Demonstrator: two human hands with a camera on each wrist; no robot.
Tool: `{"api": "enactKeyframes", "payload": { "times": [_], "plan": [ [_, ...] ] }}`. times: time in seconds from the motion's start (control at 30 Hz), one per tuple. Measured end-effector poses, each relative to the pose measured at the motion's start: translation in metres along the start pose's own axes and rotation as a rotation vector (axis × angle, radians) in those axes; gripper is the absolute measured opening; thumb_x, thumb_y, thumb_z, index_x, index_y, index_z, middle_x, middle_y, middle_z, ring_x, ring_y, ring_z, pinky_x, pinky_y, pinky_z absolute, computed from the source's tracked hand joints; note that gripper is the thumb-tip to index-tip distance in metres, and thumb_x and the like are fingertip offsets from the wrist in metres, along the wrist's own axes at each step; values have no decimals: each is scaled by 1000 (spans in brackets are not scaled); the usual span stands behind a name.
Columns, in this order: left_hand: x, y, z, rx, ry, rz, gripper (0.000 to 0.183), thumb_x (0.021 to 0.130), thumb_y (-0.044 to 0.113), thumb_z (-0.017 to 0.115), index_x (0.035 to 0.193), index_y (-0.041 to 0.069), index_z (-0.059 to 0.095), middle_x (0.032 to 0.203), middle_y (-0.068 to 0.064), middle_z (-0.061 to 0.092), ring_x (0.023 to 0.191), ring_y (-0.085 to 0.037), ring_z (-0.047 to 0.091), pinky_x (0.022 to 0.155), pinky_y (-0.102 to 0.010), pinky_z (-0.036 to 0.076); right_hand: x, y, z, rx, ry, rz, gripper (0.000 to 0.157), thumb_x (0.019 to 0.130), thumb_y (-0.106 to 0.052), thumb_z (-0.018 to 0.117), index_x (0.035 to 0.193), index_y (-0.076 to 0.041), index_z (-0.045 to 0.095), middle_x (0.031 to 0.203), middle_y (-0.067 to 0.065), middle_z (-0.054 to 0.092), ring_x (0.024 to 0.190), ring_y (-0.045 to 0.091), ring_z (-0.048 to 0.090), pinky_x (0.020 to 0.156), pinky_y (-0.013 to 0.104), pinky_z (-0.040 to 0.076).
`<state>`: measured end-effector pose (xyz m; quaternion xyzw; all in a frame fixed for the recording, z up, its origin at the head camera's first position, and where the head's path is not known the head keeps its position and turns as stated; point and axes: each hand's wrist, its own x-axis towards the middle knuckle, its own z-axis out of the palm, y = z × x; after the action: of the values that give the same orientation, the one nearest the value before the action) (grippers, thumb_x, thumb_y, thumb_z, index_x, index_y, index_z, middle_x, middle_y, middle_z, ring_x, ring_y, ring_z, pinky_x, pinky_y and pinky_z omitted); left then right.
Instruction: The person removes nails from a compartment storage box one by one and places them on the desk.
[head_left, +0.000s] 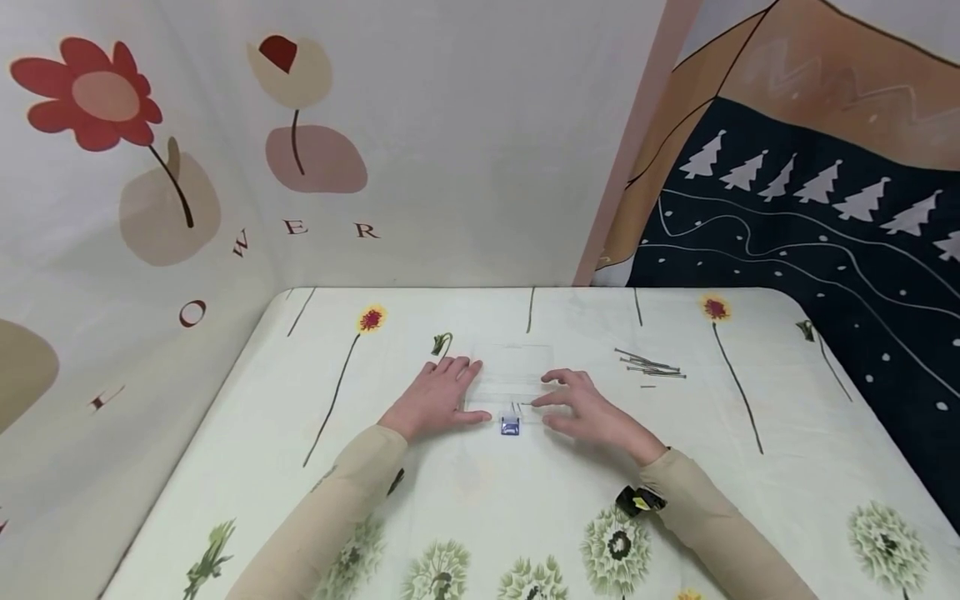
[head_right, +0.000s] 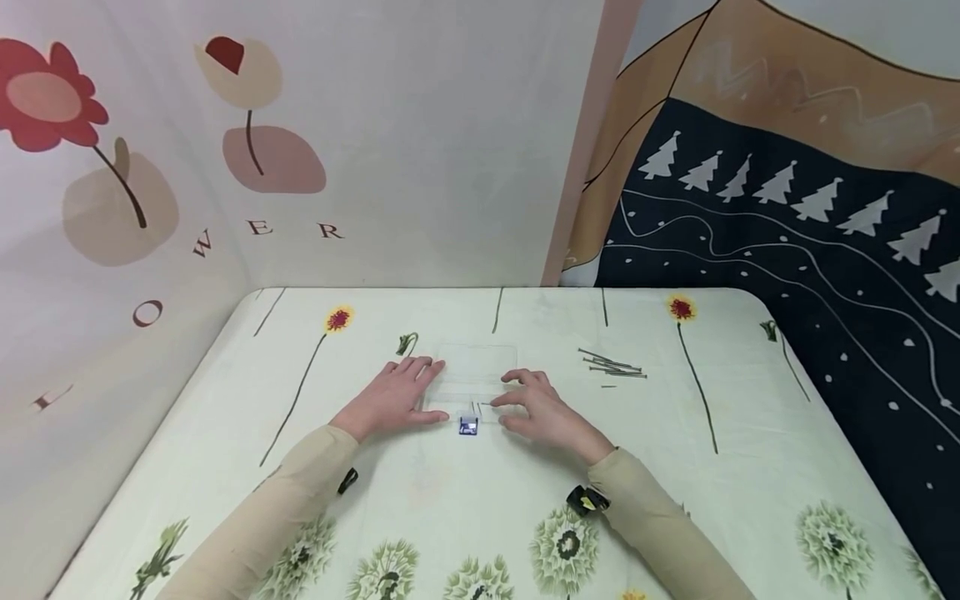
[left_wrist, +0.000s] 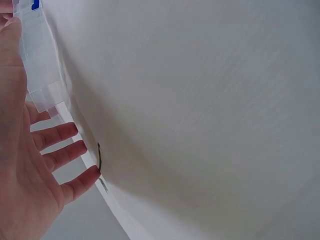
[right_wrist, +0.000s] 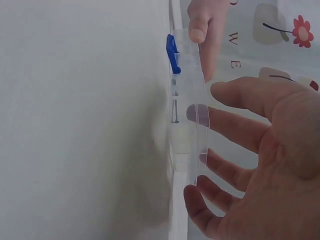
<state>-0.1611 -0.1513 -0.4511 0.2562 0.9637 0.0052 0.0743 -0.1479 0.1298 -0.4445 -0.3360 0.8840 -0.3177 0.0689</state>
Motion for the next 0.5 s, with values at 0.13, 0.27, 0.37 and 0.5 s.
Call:
{"api": "enactKeyframes", "payload": {
  "times": [0.13,0.27,0.37,0.5],
  "plan": [
    [0,0,0,2,7,9,94,85,74,45,151,9,32,146,-14,39,132,-31,36,106,-54,28,-1,-1,1,-12,-9,44,27,86,-12,69,112,-10,73,123,15,46,108,32,38,89,46,36],
    [1,0,0,-6,25,14,93,86,74,46,150,7,34,145,-15,40,131,-32,37,104,-54,30,-2,0,2,-28,-19,37,31,85,-14,70,116,-8,71,126,18,42,108,34,37,89,47,35],
    [1,0,1,-6,34,8,94,86,73,47,149,5,34,144,-16,40,131,-32,38,103,-55,31,-1,1,1,-32,-21,33,33,86,-16,70,118,-7,70,132,20,39,113,37,35,92,51,34],
    [2,-1,3,1,24,-8,95,86,74,45,150,5,32,146,-16,39,133,-32,36,104,-54,30,3,2,2,2,-6,33,26,85,-14,70,111,-7,72,134,22,39,118,41,33,94,56,32]
  ]
}}
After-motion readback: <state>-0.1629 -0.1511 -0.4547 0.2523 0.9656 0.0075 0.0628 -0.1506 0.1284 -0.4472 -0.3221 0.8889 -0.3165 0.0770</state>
